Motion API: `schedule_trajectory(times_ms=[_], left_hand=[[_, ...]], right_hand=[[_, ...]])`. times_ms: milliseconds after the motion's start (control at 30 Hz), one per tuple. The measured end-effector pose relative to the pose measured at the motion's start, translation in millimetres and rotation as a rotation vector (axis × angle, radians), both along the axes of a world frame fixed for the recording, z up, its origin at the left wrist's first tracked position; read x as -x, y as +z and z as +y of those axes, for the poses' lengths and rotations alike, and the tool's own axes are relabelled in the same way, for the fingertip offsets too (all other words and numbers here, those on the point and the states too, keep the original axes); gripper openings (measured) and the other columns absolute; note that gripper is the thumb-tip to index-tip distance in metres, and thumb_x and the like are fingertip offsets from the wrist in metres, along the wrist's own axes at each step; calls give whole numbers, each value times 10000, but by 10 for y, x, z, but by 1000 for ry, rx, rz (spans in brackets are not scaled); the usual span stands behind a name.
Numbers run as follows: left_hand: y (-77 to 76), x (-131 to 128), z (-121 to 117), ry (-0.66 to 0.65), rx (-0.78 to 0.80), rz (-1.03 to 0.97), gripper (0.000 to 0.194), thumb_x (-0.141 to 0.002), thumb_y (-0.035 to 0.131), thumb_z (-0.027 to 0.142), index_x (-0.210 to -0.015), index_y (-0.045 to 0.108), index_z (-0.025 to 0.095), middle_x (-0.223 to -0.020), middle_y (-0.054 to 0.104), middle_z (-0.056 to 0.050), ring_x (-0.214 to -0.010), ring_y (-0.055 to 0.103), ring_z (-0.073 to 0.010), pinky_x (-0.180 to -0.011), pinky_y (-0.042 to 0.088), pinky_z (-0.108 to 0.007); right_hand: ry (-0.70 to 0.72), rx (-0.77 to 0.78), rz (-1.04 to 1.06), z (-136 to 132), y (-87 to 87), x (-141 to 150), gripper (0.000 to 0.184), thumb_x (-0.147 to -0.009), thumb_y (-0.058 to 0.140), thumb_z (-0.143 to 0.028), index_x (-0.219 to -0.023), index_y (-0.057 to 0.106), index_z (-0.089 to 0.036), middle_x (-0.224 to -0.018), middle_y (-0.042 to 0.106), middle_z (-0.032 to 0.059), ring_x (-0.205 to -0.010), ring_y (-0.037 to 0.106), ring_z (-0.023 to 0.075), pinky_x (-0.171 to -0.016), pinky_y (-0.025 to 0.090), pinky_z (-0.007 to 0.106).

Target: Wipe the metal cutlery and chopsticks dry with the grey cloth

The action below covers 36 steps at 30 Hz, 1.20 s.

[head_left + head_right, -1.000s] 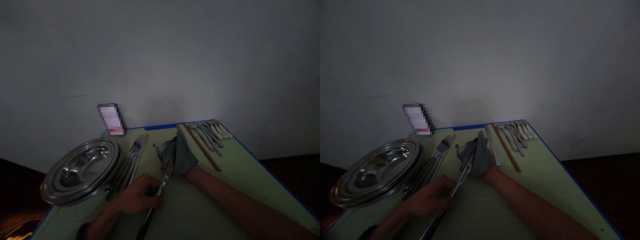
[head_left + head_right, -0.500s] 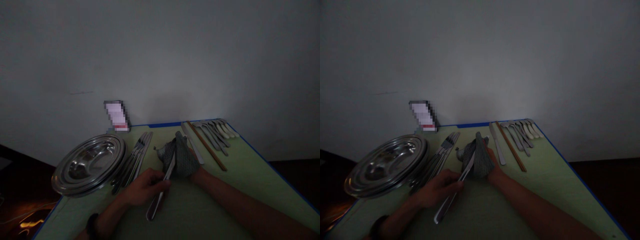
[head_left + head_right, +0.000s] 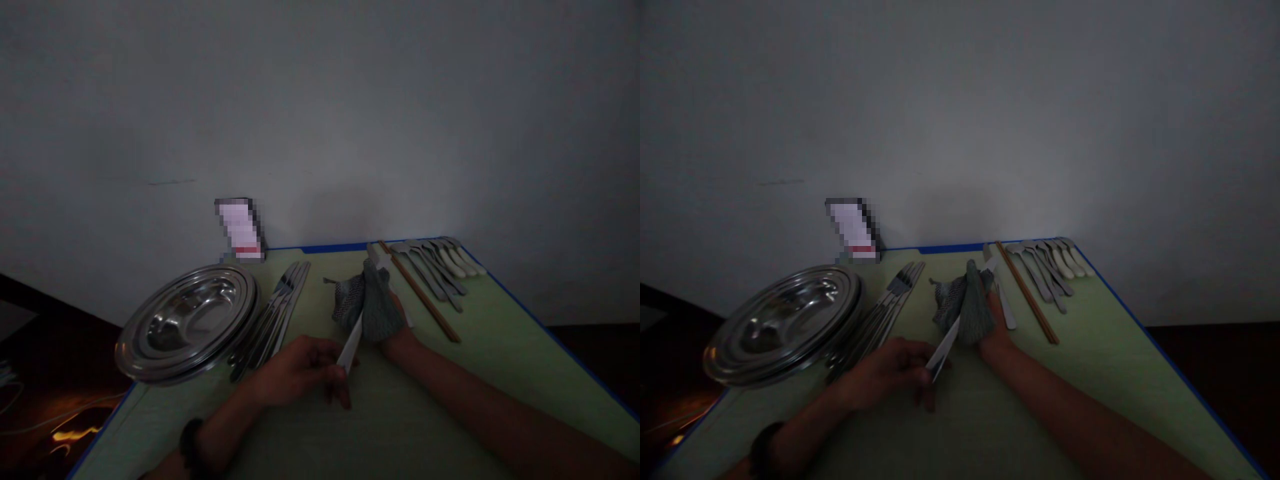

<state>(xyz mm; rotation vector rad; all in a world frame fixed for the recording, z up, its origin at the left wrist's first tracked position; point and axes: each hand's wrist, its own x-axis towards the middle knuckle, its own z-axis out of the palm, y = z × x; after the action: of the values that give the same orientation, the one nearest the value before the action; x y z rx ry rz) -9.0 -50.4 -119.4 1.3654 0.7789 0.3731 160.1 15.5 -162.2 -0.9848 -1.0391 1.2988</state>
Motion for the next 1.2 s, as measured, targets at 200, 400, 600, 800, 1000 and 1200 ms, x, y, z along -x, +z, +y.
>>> schedule_trajectory(times_ms=[200,400,600,800,1000,1200], left_hand=[[-36,-35,32,201,-220,135,353,-875,441,449,-715,529,147,-516,581,11,-491,547,-108,-523,420,-210],[-77,-29,72,350,-331,205,374,-902,340,450,-665,456,185,-449,489,53,-415,486,-100,-469,399,-205],[-106,-73,62,389,-363,236,385,-885,351,467,-652,462,182,-439,477,50,-396,470,-96,-436,374,-194],[-114,-90,56,382,-351,228,390,-886,360,468,-667,484,169,-480,485,44,-414,452,-87,-427,356,-187],[-9,-79,31,281,-379,321,384,-863,414,451,-622,492,163,-481,469,42,-441,422,-86,-437,310,-190],[-5,-50,8,165,-328,244,329,-857,435,378,-633,516,151,-543,532,12,-518,500,-106,-511,373,-202]], right_hand=[[-71,56,-127,-157,184,-19,359,-717,523,-549,-610,522,-207,-586,545,20,-569,497,165,-523,421,298],[32,19,-228,-142,161,5,362,-729,533,-538,-763,575,-181,-746,628,54,-707,574,208,-618,449,330],[152,-101,-335,-234,200,57,382,-664,665,-440,-927,565,-181,-904,650,54,-852,599,205,-761,457,338],[171,-101,-387,-245,200,54,444,-662,669,-458,-975,558,-162,-969,637,79,-920,585,220,-828,435,362],[134,-53,-229,-191,173,36,355,-767,513,-519,-776,592,-173,-761,631,44,-757,589,200,-687,458,333],[94,51,-132,-152,201,18,390,-714,586,-507,-894,606,-162,-874,678,68,-841,629,223,-750,480,349]])
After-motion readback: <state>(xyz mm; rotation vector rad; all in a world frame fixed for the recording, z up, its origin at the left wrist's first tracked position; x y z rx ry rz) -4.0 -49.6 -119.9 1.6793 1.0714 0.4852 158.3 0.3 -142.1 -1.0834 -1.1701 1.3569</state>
